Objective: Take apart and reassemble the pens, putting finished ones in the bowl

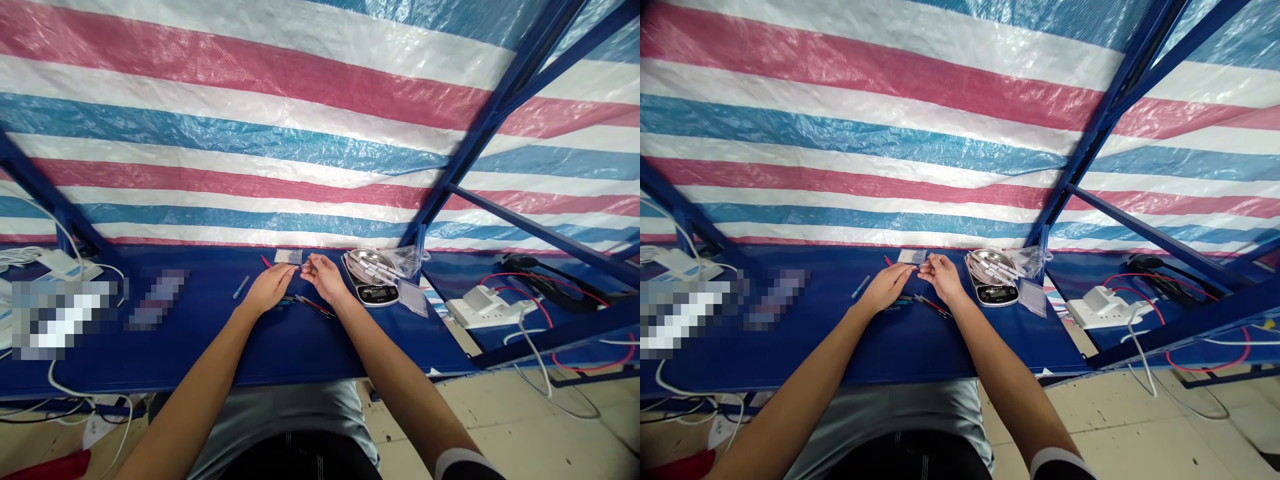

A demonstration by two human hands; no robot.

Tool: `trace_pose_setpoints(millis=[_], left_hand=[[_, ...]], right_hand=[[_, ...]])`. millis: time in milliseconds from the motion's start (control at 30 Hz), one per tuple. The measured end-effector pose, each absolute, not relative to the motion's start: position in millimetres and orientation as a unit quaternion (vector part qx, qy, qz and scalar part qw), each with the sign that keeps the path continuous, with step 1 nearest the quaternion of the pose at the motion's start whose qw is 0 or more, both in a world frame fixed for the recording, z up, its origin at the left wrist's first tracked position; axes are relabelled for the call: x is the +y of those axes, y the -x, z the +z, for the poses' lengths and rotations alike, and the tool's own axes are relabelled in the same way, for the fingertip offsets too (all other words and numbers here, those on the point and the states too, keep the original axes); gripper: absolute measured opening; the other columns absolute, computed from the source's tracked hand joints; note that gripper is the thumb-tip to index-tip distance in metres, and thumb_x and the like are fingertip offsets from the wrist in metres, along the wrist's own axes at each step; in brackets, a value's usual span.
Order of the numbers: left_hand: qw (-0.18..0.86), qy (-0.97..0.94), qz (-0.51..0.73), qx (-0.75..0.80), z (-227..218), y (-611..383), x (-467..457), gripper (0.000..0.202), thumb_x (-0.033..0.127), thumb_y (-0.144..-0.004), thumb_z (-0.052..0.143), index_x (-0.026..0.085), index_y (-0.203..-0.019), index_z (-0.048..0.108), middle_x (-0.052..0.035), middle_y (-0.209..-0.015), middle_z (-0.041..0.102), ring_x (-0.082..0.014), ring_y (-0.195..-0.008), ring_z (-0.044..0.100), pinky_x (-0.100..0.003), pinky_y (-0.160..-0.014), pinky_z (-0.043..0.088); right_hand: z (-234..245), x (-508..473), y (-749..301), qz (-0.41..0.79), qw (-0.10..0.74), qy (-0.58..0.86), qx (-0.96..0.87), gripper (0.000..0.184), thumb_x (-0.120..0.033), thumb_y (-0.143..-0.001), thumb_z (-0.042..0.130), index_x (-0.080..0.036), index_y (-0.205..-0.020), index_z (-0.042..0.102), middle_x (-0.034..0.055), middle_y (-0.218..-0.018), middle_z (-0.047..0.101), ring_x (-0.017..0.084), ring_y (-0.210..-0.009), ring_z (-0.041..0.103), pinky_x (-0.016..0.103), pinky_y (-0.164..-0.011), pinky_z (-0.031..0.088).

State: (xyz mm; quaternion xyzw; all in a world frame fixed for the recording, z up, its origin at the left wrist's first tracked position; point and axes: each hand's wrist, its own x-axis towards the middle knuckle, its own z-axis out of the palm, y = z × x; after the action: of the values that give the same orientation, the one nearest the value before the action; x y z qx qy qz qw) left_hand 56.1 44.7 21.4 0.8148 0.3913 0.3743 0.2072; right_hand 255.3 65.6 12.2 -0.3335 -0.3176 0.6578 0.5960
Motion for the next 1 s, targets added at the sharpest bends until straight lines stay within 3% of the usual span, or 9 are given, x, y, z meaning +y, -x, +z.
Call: trace_pose_setpoints(millis=[233,467,567,667,800,900,1000], left_hand=[[0.188,-0.831,0.341,0.397,18.6,-55.1,45.9,0.04,0.041,-0.11,0.042,0.023,-0.112,0.077,-0.0096,-0.102,0.071,-0.0251,-0.092,0.066,-0.035,-0.087,0.051],[0.207,-0.829,0.361,0.372,18.7,-49.0,51.6,0.044,0.031,-0.105,0.047,0.022,-0.142,0.07,-0.0123,-0.113,0.069,-0.0274,-0.104,0.066,-0.042,-0.101,0.052],[0.27,-0.785,0.407,0.381,20.3,-42.1,54.8,0.045,0.039,-0.103,0.057,0.025,-0.144,0.068,-0.0126,-0.127,0.069,-0.0251,-0.098,0.071,-0.041,-0.095,0.057],[0.384,-0.682,0.475,0.402,23.0,-36.2,57.0,0.057,0.048,-0.088,0.08,0.023,-0.139,0.07,-0.0142,-0.136,0.068,-0.0204,-0.08,0.074,-0.037,-0.079,0.061],[0.487,-0.541,0.541,0.42,23.8,-35.5,59.5,0.074,0.044,-0.067,0.099,0.018,-0.13,0.071,-0.0128,-0.12,0.075,-0.0194,-0.078,0.075,-0.038,-0.078,0.063],[0.539,-0.457,0.575,0.413,18.2,-40.4,62.1,0.067,0.041,-0.063,0.101,0.015,-0.119,0.075,-0.0098,-0.103,0.078,-0.0206,-0.087,0.076,-0.038,-0.085,0.064],[0.579,-0.408,0.596,0.378,10.2,-46.2,64.5,0.055,0.036,-0.065,0.101,0.016,-0.109,0.076,-0.0085,-0.101,0.079,-0.0209,-0.096,0.077,-0.037,-0.091,0.063]], right_hand=[[12.1,61.7,-248.3,0.592,0.598,0.338,-0.422,0.047,-0.058,-0.081,0.086,-0.023,-0.095,0.058,-0.0008,-0.081,0.067,0.015,-0.071,0.068,0.031,-0.064,0.065],[11.1,57.1,-251.5,0.509,0.528,0.38,-0.563,0.029,-0.044,-0.087,0.082,-0.026,-0.102,0.065,-0.0014,-0.089,0.069,0.015,-0.072,0.068,0.025,-0.061,0.058],[11.7,56.8,-254.3,0.506,0.499,0.388,-0.586,0.026,-0.041,-0.087,0.081,-0.025,-0.101,0.066,-0.0006,-0.086,0.07,0.015,-0.07,0.066,0.024,-0.056,0.055],[13.4,58.8,-257.3,0.545,0.494,0.367,-0.569,0.03,-0.043,-0.084,0.084,-0.023,-0.099,0.069,0.0012,-0.085,0.073,0.015,-0.068,0.066,0.027,-0.059,0.057],[16.6,59.0,-257.9,0.553,0.503,0.347,-0.566,0.032,-0.043,-0.081,0.088,-0.022,-0.102,0.075,0.0029,-0.088,0.076,0.015,-0.067,0.068,0.029,-0.064,0.058],[17.1,57.1,-254.8,0.538,0.511,0.341,-0.577,0.031,-0.043,-0.082,0.088,-0.022,-0.102,0.077,0.0041,-0.092,0.078,0.016,-0.068,0.069,0.031,-0.066,0.059],[15.7,55.4,-250.9,0.541,0.517,0.335,-0.572,0.033,-0.048,-0.086,0.084,-0.021,-0.104,0.076,0.0057,-0.096,0.079,0.017,-0.071,0.071,0.032,-0.067,0.06]])
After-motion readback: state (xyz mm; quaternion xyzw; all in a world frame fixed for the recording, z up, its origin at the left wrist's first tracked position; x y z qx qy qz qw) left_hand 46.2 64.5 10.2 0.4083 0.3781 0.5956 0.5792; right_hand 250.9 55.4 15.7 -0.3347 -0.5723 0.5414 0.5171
